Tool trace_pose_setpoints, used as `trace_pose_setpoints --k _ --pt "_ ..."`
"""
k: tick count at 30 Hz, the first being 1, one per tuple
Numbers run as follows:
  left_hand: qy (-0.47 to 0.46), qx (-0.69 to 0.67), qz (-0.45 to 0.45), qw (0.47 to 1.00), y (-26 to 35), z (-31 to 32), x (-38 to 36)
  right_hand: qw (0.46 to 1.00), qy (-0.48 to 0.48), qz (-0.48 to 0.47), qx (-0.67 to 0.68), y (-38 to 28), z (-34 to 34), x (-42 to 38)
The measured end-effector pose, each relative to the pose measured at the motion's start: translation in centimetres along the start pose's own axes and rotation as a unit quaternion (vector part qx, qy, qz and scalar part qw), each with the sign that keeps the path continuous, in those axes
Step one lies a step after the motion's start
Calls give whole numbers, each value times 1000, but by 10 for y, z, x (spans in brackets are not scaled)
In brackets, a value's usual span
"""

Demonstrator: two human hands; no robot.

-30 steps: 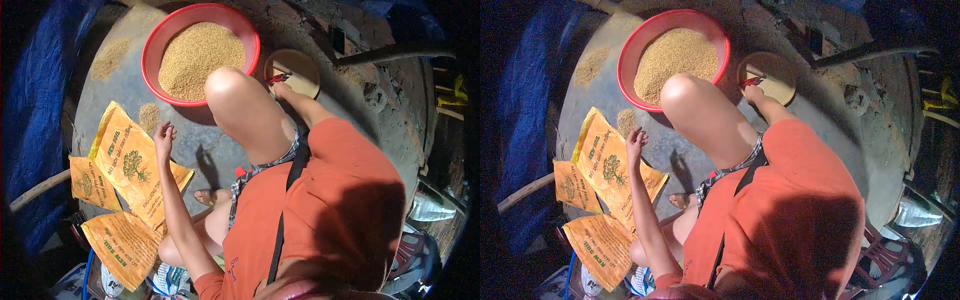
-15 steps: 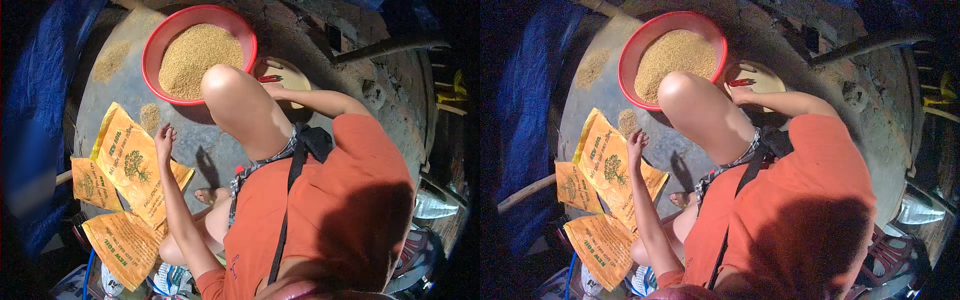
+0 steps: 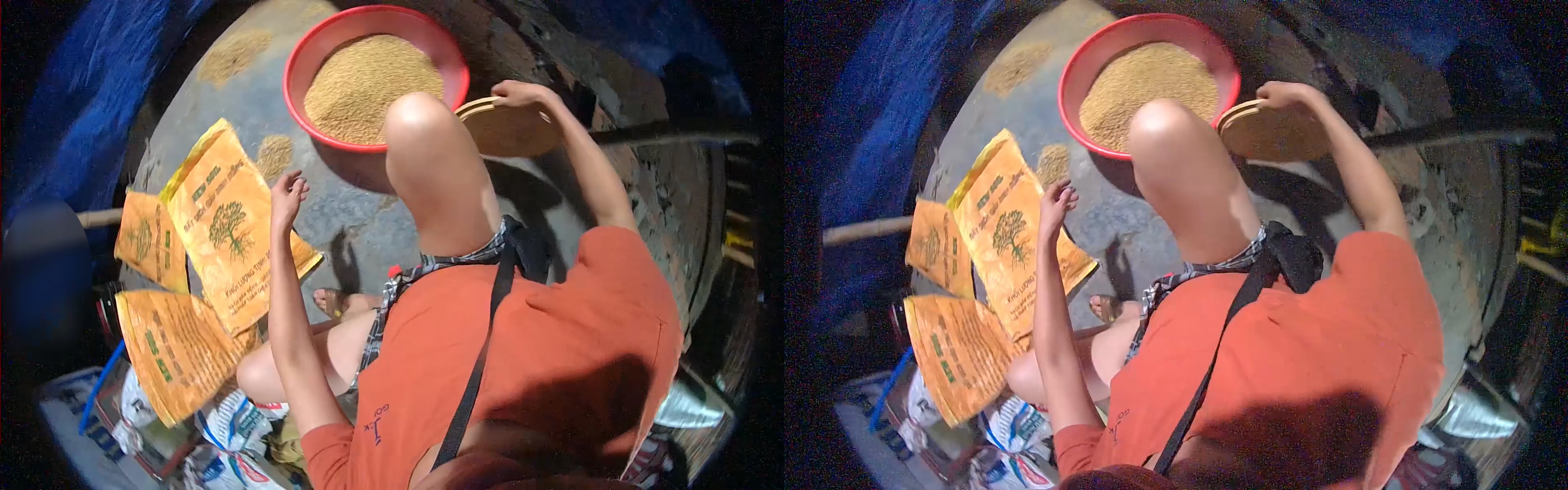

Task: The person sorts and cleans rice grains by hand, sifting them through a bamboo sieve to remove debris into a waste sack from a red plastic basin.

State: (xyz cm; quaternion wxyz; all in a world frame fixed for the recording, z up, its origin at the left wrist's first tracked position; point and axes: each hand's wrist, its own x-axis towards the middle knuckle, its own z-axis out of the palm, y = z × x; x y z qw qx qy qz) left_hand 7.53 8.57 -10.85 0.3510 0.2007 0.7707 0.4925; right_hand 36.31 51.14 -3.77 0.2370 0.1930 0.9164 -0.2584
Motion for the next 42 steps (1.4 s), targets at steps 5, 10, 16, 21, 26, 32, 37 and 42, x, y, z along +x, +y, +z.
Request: trace_pose_setpoints --k 5,10,16,21,26,32,37,42 --pt "6 4 -15 1000 -10 -1 -7 985 -33 -18 169 -4 -24 -22" --pt "49 -36 -40 997 -22 -9 -14 995 25 -43 85 -55 -79 -50" --pt "59 -99 -89 989 -8 -13 -27 929 236 -271 86 -157 -146 -111" --pt "23 -213 -77 974 27 -27 -34 845 338 -409 71 -236 -140 -94" --pt "-77 -517 40 852 69 -63 -64 861 185 -473 41 -321 -68 13" --pt "52 -529 126 837 76 -105 -98 783 157 -588 -126 -377 42 71" --pt "263 -502 -15 824 30 -112 -89 820 44 -499 -276 -368 71 106" --pt "332 -565 -38 754 -36 -122 -67 957 149 -247 28 -372 91 168"
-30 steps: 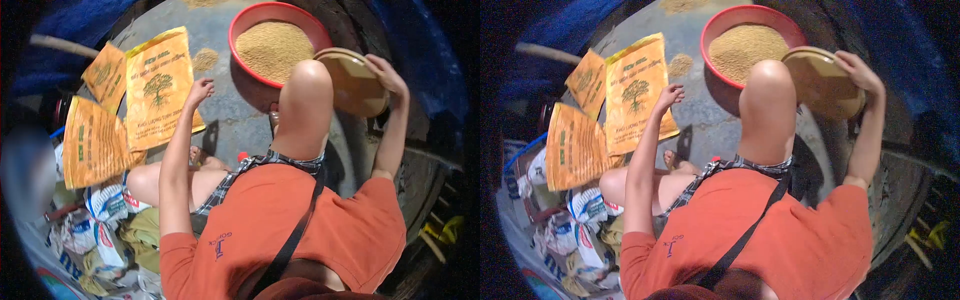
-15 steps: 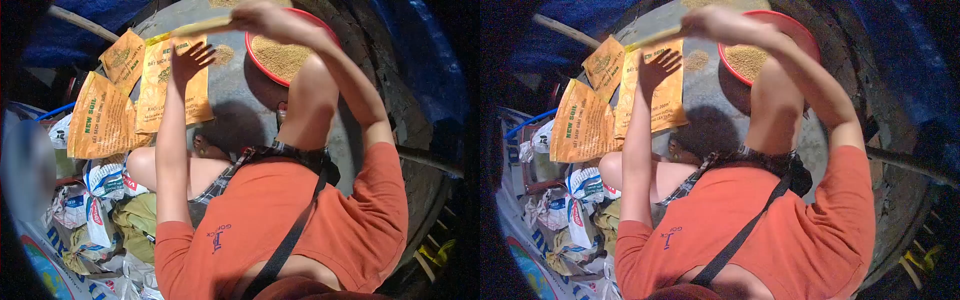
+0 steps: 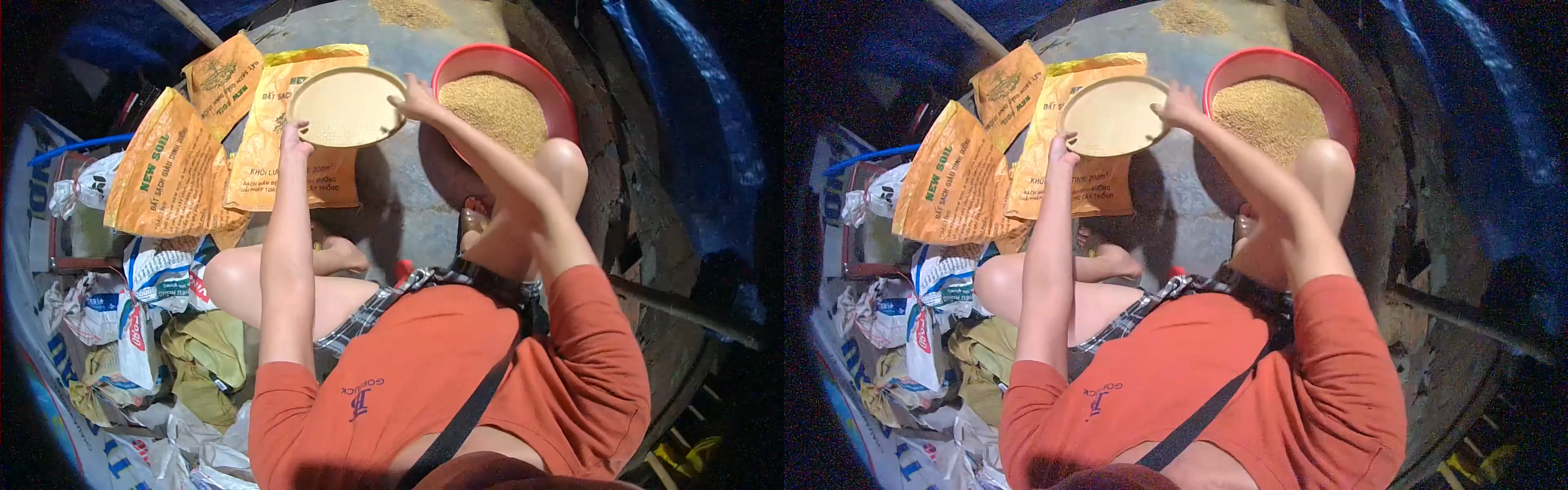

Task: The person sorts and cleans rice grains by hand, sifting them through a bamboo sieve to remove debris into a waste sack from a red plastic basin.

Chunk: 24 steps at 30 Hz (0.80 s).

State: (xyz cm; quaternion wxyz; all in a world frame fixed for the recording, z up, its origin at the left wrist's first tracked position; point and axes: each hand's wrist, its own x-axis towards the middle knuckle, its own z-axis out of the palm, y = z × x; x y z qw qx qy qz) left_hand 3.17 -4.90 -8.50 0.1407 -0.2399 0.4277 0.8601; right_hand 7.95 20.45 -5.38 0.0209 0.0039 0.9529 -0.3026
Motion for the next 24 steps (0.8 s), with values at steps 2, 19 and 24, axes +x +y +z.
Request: trace_pose_setpoints --k 2,19,24 --pt "25 -23 27 999 -13 -15 19 987 129 87 29 -3 3 -6" --pt "-46 274 -224 934 -151 -12 63 909 345 44 229 20 -18 55" --pt "-12 407 -154 900 -157 -52 112 906 343 139 206 47 -11 64"
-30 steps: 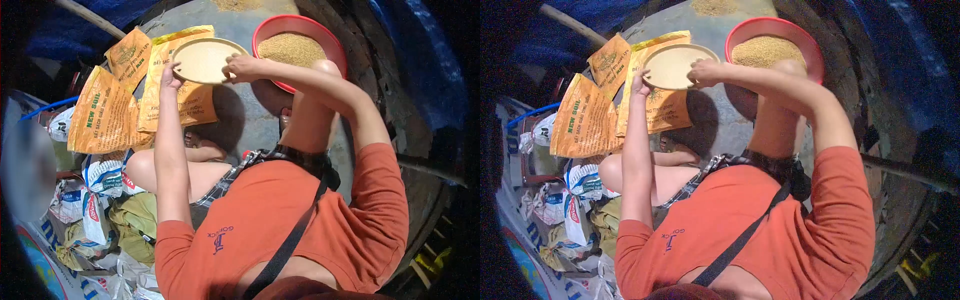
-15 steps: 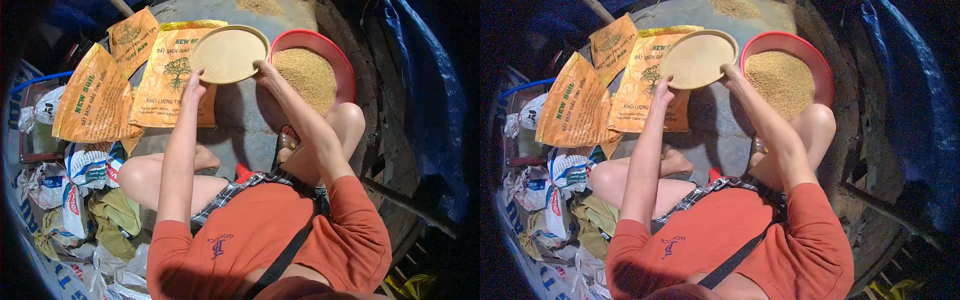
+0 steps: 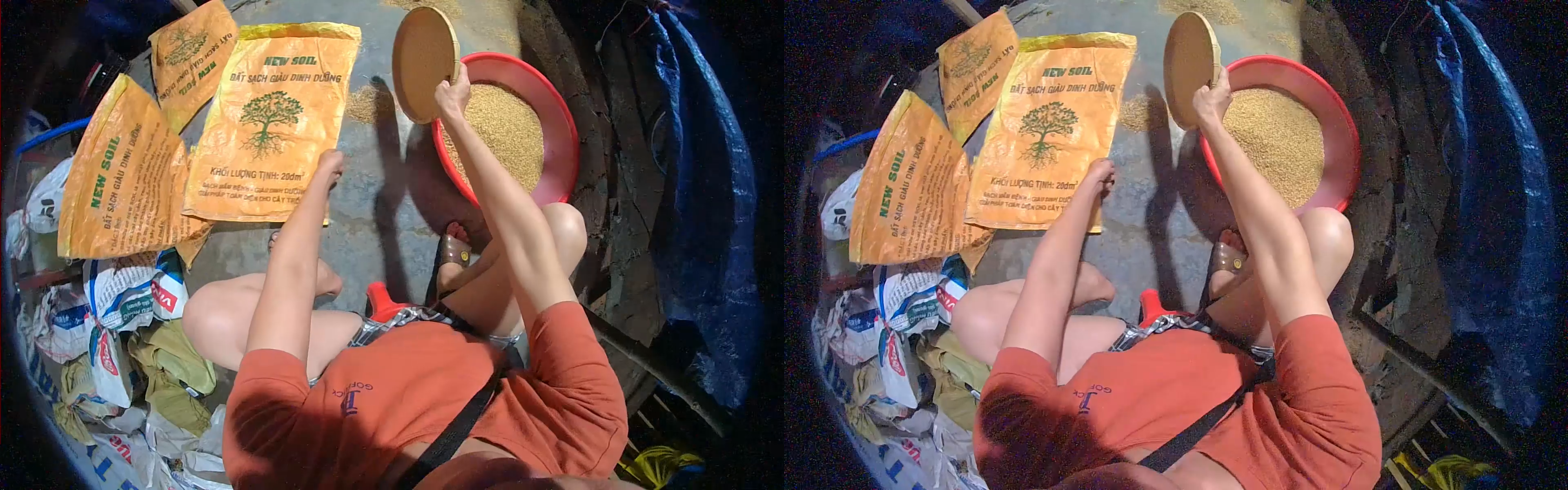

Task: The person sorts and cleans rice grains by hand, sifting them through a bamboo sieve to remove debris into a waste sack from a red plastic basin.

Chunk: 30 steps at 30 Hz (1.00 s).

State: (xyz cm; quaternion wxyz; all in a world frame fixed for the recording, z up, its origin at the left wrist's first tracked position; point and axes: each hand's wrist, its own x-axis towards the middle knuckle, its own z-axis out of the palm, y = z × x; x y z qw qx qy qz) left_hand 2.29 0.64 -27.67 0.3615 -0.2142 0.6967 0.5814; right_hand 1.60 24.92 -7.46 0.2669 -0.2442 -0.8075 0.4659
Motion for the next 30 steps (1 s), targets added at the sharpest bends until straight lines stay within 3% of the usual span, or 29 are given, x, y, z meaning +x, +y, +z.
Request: trace_pose_setpoints --k 2,4,5,7,12,18,22,24,30 --pt "6 -1 7 1000 1 -3 6 1000 11 8 -19 8 1 5" --pt "136 157 128 970 12 -7 -4 999 45 10 -14 4 6 7" --pt "135 157 125 970 14 -11 3 999 44 12 -16 2 8 8" --pt "218 275 250 902 15 -22 27 999 26 32 -7 2 10 11" --pt "155 235 175 944 42 -17 7 999 29 -4 25 9 22 15" --pt "153 360 211 896 52 -1 18 998 -24 -57 -3 14 33 3" --pt "161 344 187 906 65 8 21 987 -112 -113 -24 14 35 -12" --pt "141 365 162 906 70 11 29 969 -200 -147 -21 12 39 -16" --pt "165 396 203 880 52 19 54 947 -238 -207 -68 6 51 1"
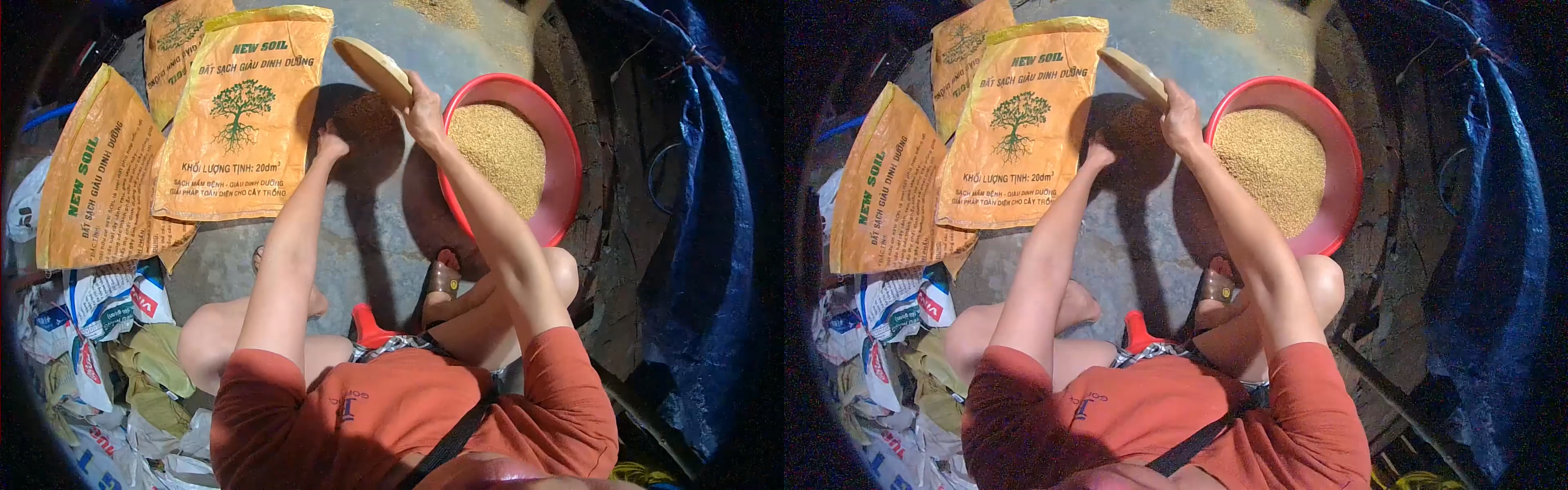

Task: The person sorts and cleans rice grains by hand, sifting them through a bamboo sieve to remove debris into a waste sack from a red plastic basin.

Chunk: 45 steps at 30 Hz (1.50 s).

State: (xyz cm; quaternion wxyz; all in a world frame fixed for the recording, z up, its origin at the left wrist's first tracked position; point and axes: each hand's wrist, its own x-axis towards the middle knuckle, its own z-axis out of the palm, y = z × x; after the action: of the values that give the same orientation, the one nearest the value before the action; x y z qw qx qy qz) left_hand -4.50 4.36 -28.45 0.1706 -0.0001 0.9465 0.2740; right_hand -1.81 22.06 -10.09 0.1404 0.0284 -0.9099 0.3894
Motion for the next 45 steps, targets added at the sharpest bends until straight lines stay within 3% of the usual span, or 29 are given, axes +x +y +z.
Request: trace_pose_setpoints --k 2,4,8,12,16,20,24,25,26,28,29,31,34,36,39,40,42,43,45 --pt "7 11 -7 1000 -8 11 5 1000 -12 -6 -19 9 -1 8" --pt "-27 -34 -61 997 15 -19 -21 999 18 11 -29 14 -1 12" --pt "-33 -58 -59 996 22 -30 -26 991 87 95 -22 8 -3 9" --pt "-40 -57 -62 996 29 -27 -20 992 94 84 -13 22 -13 15" --pt "-33 -22 -45 998 36 -29 -13 972 137 187 37 31 -23 19" --pt "3 -18 -36 999 43 -21 -1 980 104 171 1 28 -18 12" --pt "-84 -21 -85 993 57 -15 6 982 113 147 -19 -9 -8 -4" --pt "23 12 -2 1000 50 5 8 977 91 193 5 -22 -10 -5" --pt "23 12 -2 1000 43 21 15 977 91 193 5 -23 -8 -4" --pt "87 -271 -56 957 38 37 31 975 85 201 46 -23 -6 -6" --pt "86 -270 -53 958 39 36 34 971 80 221 33 -22 -7 -5" --pt "-10 -37 -13 999 46 16 29 966 116 227 29 -8 -6 -7" --pt "39 -128 97 986 62 -4 19 942 148 295 52 32 0 -9" --pt "20 -135 85 987 72 -19 16 922 195 306 136 46 8 -13" --pt "-79 -46 196 976 79 -33 35 881 216 385 169 50 6 -18" --pt "-78 -41 198 976 79 -38 40 880 218 385 173 51 4 -18" --pt "-126 -183 194 956 77 -49 48 823 218 448 272 52 0 -18" --pt "-126 -178 197 956 71 -54 54 805 269 400 346 51 1 -21" --pt "-60 -205 150 965 52 -69 64 785 289 407 367 62 5 -20"
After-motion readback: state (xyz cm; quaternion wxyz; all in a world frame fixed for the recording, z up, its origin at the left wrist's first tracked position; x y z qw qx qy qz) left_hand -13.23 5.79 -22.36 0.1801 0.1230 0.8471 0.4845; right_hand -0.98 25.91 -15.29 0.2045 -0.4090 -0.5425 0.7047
